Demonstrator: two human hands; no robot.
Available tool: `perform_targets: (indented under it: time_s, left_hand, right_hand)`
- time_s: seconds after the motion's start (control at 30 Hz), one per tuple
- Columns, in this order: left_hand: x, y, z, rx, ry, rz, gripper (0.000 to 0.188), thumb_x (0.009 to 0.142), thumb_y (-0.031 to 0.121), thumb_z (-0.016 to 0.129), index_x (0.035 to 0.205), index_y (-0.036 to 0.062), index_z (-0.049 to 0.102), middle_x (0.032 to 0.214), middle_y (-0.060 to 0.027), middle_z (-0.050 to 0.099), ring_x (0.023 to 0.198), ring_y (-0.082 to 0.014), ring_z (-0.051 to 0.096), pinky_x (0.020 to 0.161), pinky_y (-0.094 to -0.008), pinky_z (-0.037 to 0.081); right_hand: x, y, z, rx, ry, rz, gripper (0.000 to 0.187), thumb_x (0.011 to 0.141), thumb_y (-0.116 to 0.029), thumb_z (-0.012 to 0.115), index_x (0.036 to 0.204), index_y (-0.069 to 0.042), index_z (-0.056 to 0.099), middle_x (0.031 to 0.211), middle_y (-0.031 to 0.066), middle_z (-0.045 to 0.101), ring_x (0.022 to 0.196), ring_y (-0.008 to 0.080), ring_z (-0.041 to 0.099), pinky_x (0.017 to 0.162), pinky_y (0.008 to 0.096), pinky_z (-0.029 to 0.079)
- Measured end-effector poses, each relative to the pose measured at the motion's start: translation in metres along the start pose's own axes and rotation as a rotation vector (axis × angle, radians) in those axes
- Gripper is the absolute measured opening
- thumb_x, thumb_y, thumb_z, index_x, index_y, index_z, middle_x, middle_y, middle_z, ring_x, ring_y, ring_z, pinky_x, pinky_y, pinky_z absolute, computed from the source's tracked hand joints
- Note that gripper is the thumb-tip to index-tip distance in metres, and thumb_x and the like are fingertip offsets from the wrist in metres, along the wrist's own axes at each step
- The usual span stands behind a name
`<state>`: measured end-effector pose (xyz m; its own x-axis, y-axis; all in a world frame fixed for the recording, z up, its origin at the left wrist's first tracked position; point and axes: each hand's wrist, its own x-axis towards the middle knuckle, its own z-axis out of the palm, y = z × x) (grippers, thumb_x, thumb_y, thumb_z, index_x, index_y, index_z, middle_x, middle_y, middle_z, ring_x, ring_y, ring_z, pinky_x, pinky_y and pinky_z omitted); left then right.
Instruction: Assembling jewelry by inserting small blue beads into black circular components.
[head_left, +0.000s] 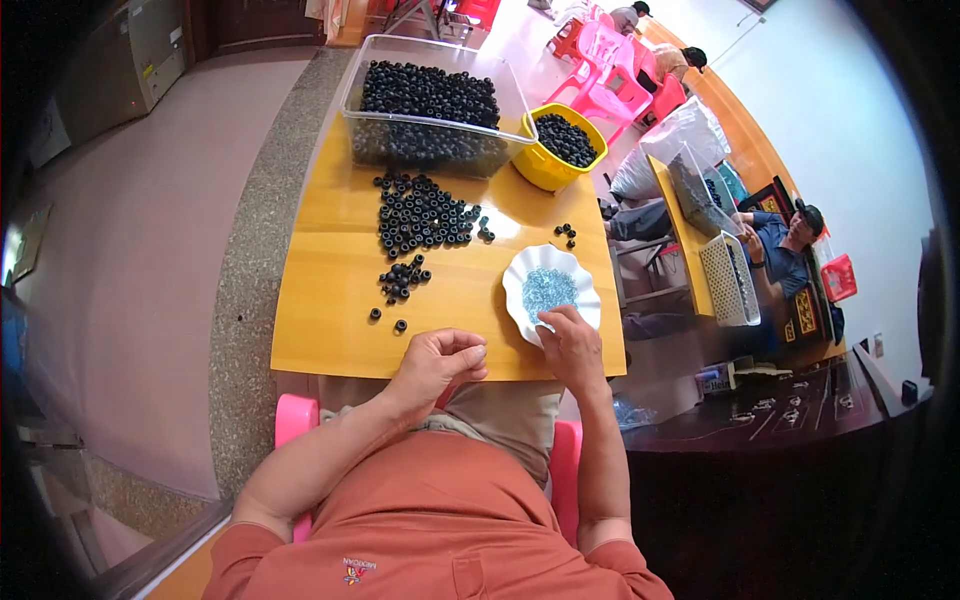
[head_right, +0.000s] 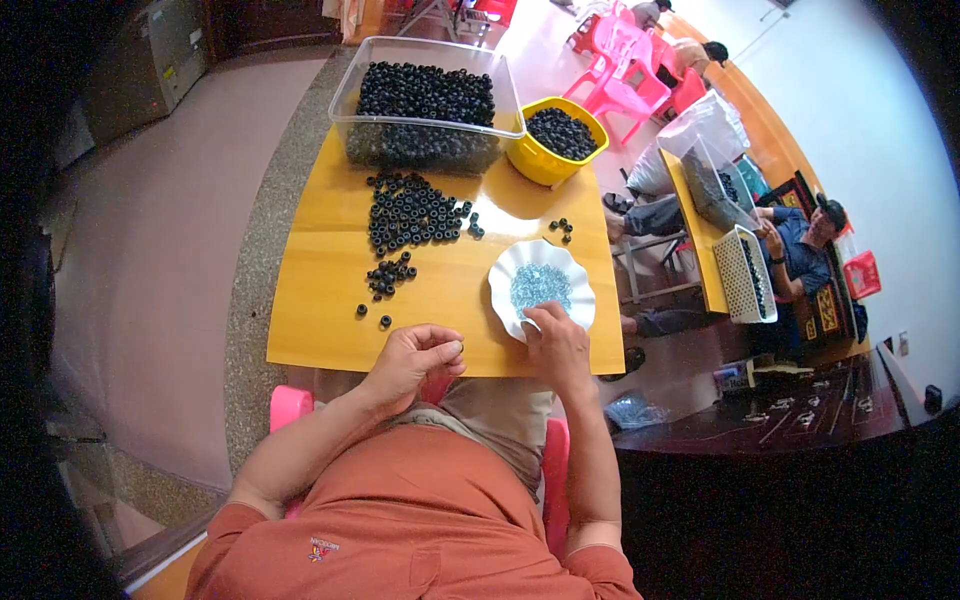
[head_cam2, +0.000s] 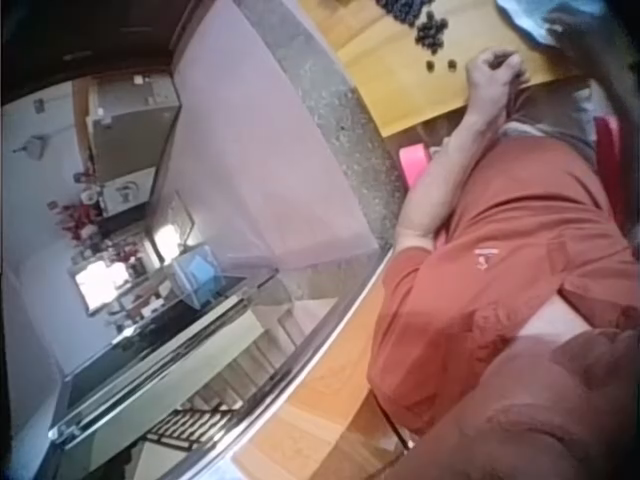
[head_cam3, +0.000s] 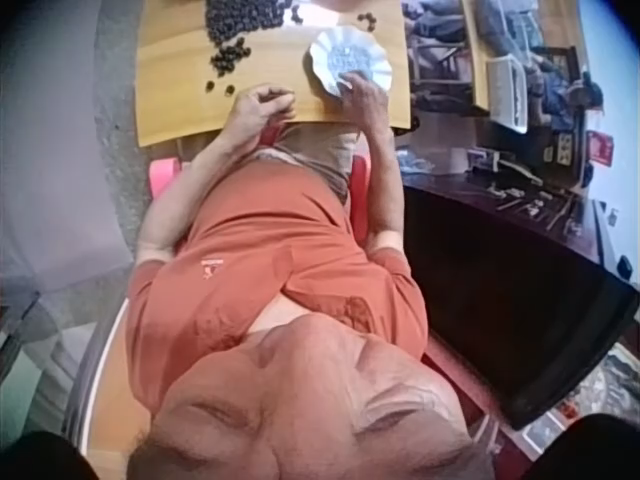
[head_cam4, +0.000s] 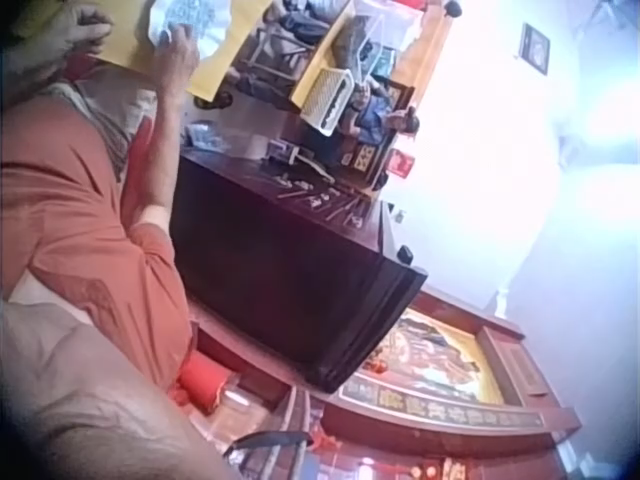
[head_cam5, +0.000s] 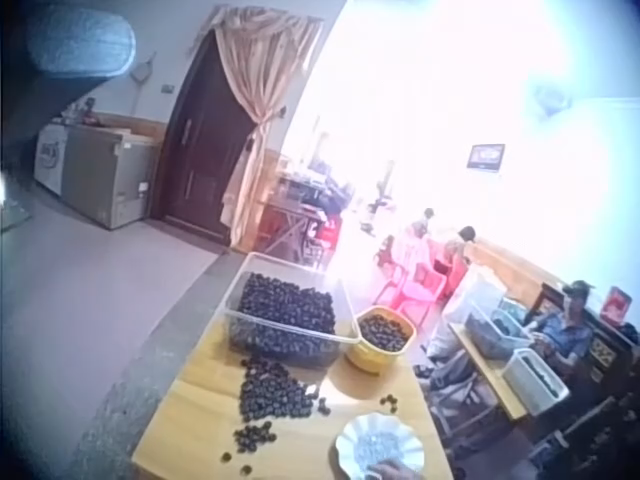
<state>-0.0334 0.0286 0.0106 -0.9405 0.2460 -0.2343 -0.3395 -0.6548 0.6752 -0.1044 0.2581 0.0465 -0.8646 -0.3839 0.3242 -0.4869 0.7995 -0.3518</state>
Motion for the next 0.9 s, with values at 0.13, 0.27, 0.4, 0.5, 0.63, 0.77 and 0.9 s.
perform_targets:
  time_s: [0.13,0.27,0.4,0.5,0.63,0.77,0.9]
  left_hand:
    - [0.001,-0.002,-0.004,-0.004,0.008,-0.01,0.013,0.09,0.007,0.065,0.101,-0.0001,0.063,0.089,-0.0051,0.065,0.078,-0.0118,0.063,0.074,-0.0274,0.056]
    - [0.002,-0.005,-0.006,-0.006,0.013,-0.017,0.012,0.09,0.007,0.065,0.1,0.0002,0.063,0.089,-0.0049,0.065,0.078,-0.0118,0.063,0.075,-0.0273,0.056]
    - [0.002,-0.002,-0.004,0.003,0.033,-0.023,0.012,0.09,0.007,0.065,0.1,0.0001,0.063,0.089,-0.0049,0.065,0.078,-0.012,0.064,0.075,-0.0271,0.056]
    - [0.001,0.0,-0.003,-0.013,0.037,-0.026,0.012,0.09,0.006,0.064,0.1,0.0002,0.063,0.09,-0.0049,0.064,0.078,-0.0123,0.064,0.074,-0.0269,0.056]
    - [0.001,-0.001,-0.003,-0.005,0.044,-0.017,0.012,0.09,0.006,0.065,0.1,0.0001,0.063,0.089,-0.005,0.065,0.077,-0.0123,0.064,0.074,-0.0267,0.056]
    - [0.001,-0.003,-0.002,-0.013,0.052,-0.013,0.012,0.09,0.006,0.065,0.1,-0.0002,0.063,0.087,-0.0054,0.065,0.076,-0.0121,0.064,0.073,-0.0265,0.056]
    - [0.002,-0.007,-0.005,-0.02,0.026,0.012,0.011,0.09,0.005,0.064,0.1,-0.0004,0.063,0.086,-0.0057,0.065,0.076,-0.0125,0.064,0.071,-0.0261,0.056]
  right_hand:
    - [0.012,0.003,0.001,-0.115,-0.128,-0.063,0.019,0.081,-0.008,0.063,0.1,-0.009,0.067,0.1,0.011,0.065,0.084,0.033,0.065,0.073,0.0427,0.052]
    - [0.021,0.007,0.006,-0.177,-0.167,-0.103,0.016,0.081,-0.008,0.06,0.094,-0.007,0.069,0.092,0.0138,0.066,0.083,0.0343,0.064,0.074,0.0436,0.052]
    - [0.027,0.007,0.007,-0.19,-0.201,-0.096,0.013,0.081,-0.008,0.057,0.086,-0.005,0.069,0.084,0.0165,0.065,0.082,0.0362,0.064,0.074,0.0447,0.051]
    - [0.031,0.008,0.007,-0.214,-0.236,-0.105,0.013,0.08,-0.008,0.055,0.082,-0.003,0.067,0.082,0.0192,0.064,0.081,0.0382,0.063,0.075,0.0462,0.051]
    - [0.035,0.006,0.004,-0.261,-0.31,-0.078,0.014,0.08,-0.009,0.055,0.078,-0.001,0.067,0.081,0.0223,0.063,0.081,0.0404,0.063,0.076,0.0479,0.05]
    - [0.038,0.006,0.003,-0.229,-0.333,-0.071,0.014,0.077,-0.008,0.056,0.077,0.001,0.067,0.081,0.0249,0.063,0.081,0.041,0.063,0.078,0.0482,0.049]
    - [0.041,0.007,0.003,-0.22,-0.35,-0.067,0.014,0.075,-0.008,0.057,0.077,0.001,0.067,0.081,0.026,0.063,0.082,0.0408,0.063,0.079,0.0478,0.049]
